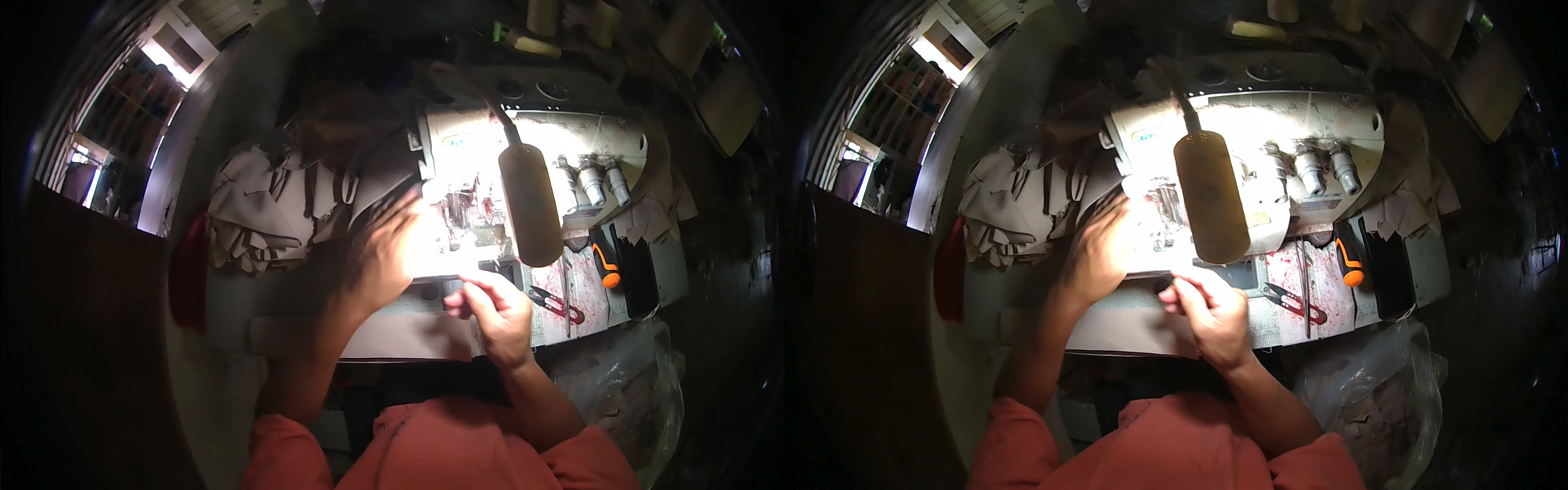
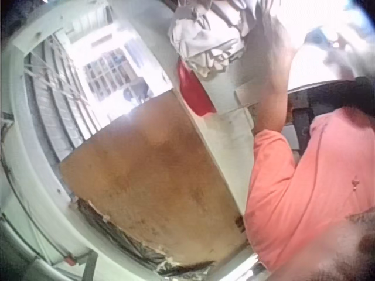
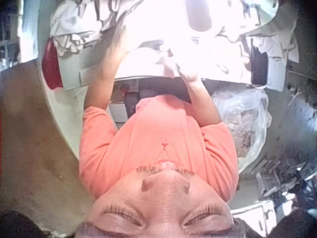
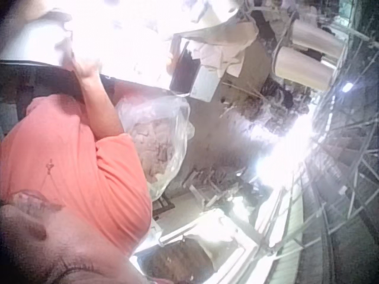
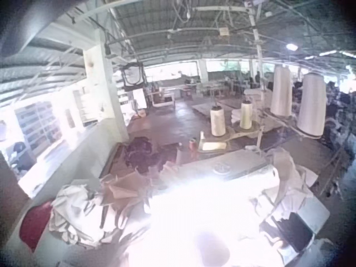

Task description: The person repeatedly picks up small beige fabric pieces from a pile, folds them by hand, and places them back on the pile. The task continues throughout the clip with consistent folding motions.

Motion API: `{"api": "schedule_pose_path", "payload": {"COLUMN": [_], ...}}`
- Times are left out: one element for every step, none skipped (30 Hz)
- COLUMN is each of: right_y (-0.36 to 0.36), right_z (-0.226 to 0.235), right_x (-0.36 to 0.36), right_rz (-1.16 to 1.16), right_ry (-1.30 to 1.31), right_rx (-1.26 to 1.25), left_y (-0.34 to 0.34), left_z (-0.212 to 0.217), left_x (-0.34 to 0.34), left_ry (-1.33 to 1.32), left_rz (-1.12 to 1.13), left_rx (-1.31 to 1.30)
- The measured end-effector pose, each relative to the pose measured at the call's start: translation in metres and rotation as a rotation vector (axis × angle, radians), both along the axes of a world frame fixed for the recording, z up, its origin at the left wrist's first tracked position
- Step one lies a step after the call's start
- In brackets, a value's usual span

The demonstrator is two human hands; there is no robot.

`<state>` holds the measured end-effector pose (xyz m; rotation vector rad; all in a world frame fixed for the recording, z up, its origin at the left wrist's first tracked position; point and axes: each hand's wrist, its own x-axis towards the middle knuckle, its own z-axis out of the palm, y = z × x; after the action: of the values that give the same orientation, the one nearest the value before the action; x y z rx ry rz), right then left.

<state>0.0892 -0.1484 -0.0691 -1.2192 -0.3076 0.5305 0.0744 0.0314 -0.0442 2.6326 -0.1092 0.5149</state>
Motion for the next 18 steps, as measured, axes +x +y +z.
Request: {"api": "schedule_pose_path", "payload": {"right_y": [-0.007,-0.015,-0.023,-0.030,-0.036,-0.040,-0.039,-0.040,-0.040,-0.041,-0.042,-0.041,-0.038,-0.035,-0.035,-0.034,-0.033,-0.031], "right_z": [-0.002,-0.004,-0.007,-0.011,-0.016,-0.021,-0.020,-0.017,-0.016,-0.014,-0.022,-0.021,-0.018,-0.017,-0.017,-0.017,-0.016,-0.013], "right_x": [-0.001,-0.002,-0.004,-0.005,-0.005,-0.007,-0.010,-0.011,-0.012,-0.013,-0.013,-0.014,-0.015,-0.018,-0.018,-0.020,-0.023,-0.025], "right_rz": [-0.020,-0.033,-0.042,-0.051,-0.037,-0.026,-0.036,0.032,0.097,0.164,0.194,0.223,0.254,0.292,0.305,0.256,0.208,0.170], "right_ry": [0.014,0.013,0.027,0.041,0.031,0.023,0.018,-0.012,-0.041,-0.074,-0.200,-0.254,-0.309,-0.354,-0.360,-0.373,-0.394,-0.419], "right_rx": [0.012,-0.021,-0.054,-0.086,-0.149,-0.217,-0.238,-0.345,-0.445,-0.545,-0.652,-0.696,-0.739,-0.778,-0.790,-0.728,-0.670,-0.605], "left_y": [0.005,0.008,0.010,0.023,0.039,0.046,0.055,0.062,0.069,0.073,0.065,0.050,0.035,0.020,0.006,-0.008,-0.019,-0.033], "left_z": [-0.002,0.000,0.003,-0.002,-0.012,-0.021,-0.024,-0.020,-0.014,-0.009,-0.005,-0.001,0.005,0.013,0.014,0.013,0.002,-0.001], "left_x": [0.005,0.008,0.012,0.024,0.035,0.043,0.048,0.053,0.059,0.059,0.054,0.045,0.032,0.004,-0.016,-0.046,-0.072,-0.093], "left_ry": [0.066,0.131,0.218,0.202,0.185,0.183,-0.003,-0.143,-0.283,-0.370,-0.395,-0.413,-0.425,-0.359,-0.377,-0.260,-0.163,-0.125], "left_rz": [0.029,0.063,0.140,0.055,-0.023,0.065,0.039,-0.013,-0.060,-0.128,-0.061,-0.005,0.052,0.196,0.124,0.158,0.116,0.001], "left_rx": [0.034,0.066,0.096,0.198,0.295,0.522,0.638,0.656,0.683,0.612,0.377,0.141,-0.096,-0.050,-0.125,-0.219,-0.433,-0.503]}}
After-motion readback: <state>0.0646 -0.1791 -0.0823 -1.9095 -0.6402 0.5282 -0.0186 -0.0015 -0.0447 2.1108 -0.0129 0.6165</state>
